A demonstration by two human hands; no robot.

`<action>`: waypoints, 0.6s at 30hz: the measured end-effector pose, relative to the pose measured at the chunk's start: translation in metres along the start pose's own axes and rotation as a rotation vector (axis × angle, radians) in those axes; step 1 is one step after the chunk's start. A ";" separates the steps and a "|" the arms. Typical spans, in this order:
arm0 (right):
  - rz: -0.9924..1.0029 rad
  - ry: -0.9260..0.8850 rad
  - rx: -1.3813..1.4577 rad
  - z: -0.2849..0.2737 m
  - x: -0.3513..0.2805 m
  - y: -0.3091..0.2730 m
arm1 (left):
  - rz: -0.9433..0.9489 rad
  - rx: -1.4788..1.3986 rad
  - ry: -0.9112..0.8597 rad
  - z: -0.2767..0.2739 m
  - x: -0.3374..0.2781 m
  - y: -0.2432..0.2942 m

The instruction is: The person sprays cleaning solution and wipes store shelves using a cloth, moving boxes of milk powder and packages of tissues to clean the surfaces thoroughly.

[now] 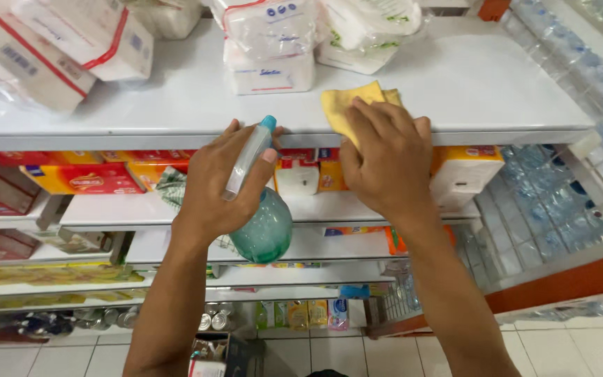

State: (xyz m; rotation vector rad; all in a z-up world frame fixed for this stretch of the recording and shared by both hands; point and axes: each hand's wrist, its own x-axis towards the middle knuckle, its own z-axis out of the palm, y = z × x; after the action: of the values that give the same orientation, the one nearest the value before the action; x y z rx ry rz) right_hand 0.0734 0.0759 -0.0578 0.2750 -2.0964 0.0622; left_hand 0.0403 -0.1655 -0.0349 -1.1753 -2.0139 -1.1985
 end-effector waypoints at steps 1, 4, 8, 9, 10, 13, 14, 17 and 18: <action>-0.015 -0.002 0.021 0.005 0.005 -0.012 | 0.017 0.024 0.023 -0.006 -0.004 -0.003; -0.081 0.006 0.082 0.021 0.020 -0.048 | -0.078 0.065 0.000 -0.026 -0.015 -0.014; -0.186 0.004 0.173 0.048 0.036 -0.092 | -0.044 0.163 0.114 -0.052 -0.033 -0.035; -0.210 0.001 0.193 0.056 0.041 -0.103 | -0.051 0.170 0.141 -0.059 -0.039 -0.042; -0.236 -0.004 0.220 0.064 0.044 -0.114 | -0.063 0.179 0.169 -0.066 -0.046 -0.048; -0.268 -0.017 0.294 0.089 0.064 -0.141 | -0.052 0.203 0.240 -0.085 -0.063 -0.066; -0.271 -0.018 0.299 0.097 0.072 -0.149 | -0.049 0.229 0.242 -0.091 -0.067 -0.072; -0.280 -0.038 0.316 0.115 0.089 -0.171 | -0.042 0.290 0.239 -0.108 -0.077 -0.084; -0.280 -0.057 0.317 0.118 0.092 -0.174 | -0.034 0.293 0.229 -0.110 -0.079 -0.087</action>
State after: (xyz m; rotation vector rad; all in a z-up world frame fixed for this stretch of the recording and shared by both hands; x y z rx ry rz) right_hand -0.0325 -0.1269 -0.0520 0.7659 -2.0801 0.2226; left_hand 0.0035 -0.3153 -0.0802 -0.8256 -1.9591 -0.9639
